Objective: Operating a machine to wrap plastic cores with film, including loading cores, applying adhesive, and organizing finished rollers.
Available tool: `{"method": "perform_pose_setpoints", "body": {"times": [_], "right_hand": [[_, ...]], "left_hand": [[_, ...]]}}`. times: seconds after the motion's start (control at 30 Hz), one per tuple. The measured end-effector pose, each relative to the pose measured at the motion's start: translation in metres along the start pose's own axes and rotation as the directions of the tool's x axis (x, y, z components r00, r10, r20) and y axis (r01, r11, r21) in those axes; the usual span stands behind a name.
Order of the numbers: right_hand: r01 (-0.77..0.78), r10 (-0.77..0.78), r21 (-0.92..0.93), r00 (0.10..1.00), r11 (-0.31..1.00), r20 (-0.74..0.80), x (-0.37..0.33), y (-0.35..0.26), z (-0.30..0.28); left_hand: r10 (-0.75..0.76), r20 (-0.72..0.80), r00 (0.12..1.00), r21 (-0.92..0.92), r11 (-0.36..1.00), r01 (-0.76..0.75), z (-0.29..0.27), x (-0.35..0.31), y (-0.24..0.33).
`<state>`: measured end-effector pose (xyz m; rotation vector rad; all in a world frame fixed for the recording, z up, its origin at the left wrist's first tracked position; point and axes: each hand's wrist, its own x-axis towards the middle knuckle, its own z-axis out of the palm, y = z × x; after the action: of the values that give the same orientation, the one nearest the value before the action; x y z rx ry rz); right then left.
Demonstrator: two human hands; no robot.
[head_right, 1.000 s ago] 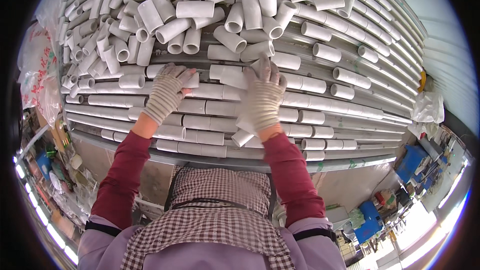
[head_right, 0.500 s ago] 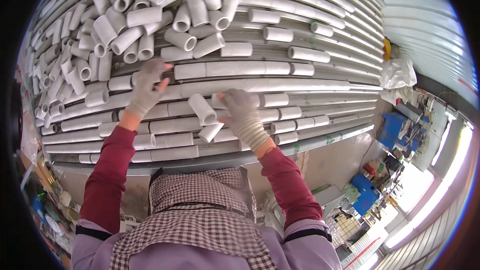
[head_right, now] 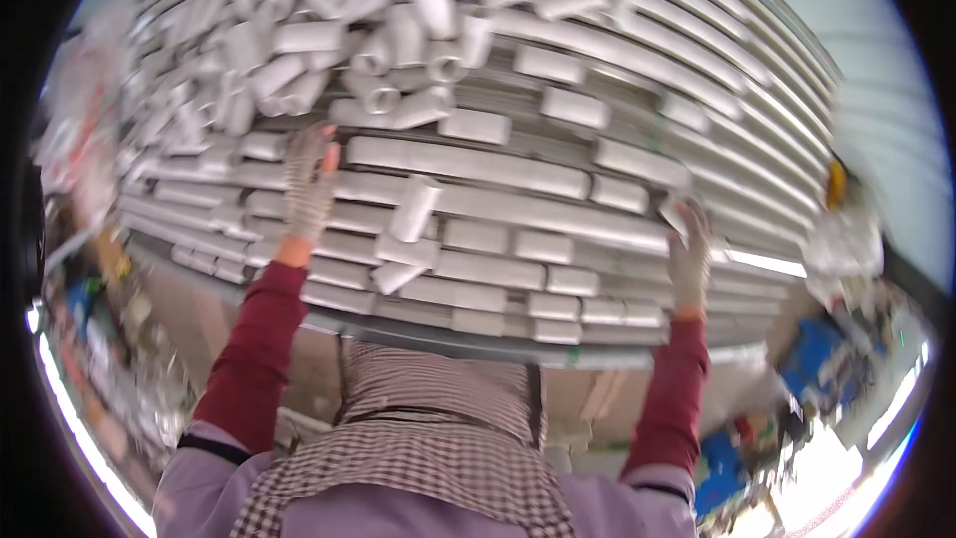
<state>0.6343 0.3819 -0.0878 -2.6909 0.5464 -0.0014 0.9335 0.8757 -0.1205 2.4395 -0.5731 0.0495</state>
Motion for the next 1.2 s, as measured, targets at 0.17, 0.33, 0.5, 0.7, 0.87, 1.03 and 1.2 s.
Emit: {"method": "perform_pose_setpoints", "body": {"times": [0.17, 0.33, 0.5, 0.7, 0.87, 1.03, 1.2], "right_hand": [[-0.071, 0.168, 0.558, 0.978, 0.827, -0.126, -0.001, -0.107, 0.039], [0.445, -0.526, 0.372, 0.837, 0.815, 0.149, 0.03, -0.264, 0.078], [0.765, -0.765, 0.068, 0.63, 0.641, 0.131, 0.084, -0.308, 0.14], [0.128, -0.175, 0.354, 0.979, 0.927, 0.104, 0.011, -0.229, 0.079], [-0.184, 0.216, 0.133, 0.93, 0.974, -0.298, -0.054, -0.007, 0.087], [-0.257, 0.252, -0.008, 0.952, 0.966, -0.173, -0.06, -0.062, 0.057], [-0.292, 0.294, 0.032, 0.955, 0.956, -0.049, -0.07, -0.125, 0.116]], "left_hand": [[-0.278, -0.306, 0.911, 0.393, 0.834, 0.387, -0.027, -0.054, -0.05], [-0.418, 0.147, 0.897, 0.518, 0.805, 0.29, -0.066, -0.037, -0.049], [-0.397, -0.281, 0.874, 0.513, 0.707, 0.486, -0.085, -0.001, -0.08], [-0.481, -0.035, 0.876, 0.38, 0.804, 0.457, -0.135, -0.009, -0.141], [-0.302, -0.029, 0.953, 0.365, 0.884, 0.291, -0.105, -0.03, -0.092], [-0.282, -0.048, 0.958, 0.202, 0.937, 0.286, -0.067, -0.056, -0.027], [-0.273, 0.012, 0.962, 0.2, 0.943, 0.265, -0.037, -0.078, 0.02]]}}
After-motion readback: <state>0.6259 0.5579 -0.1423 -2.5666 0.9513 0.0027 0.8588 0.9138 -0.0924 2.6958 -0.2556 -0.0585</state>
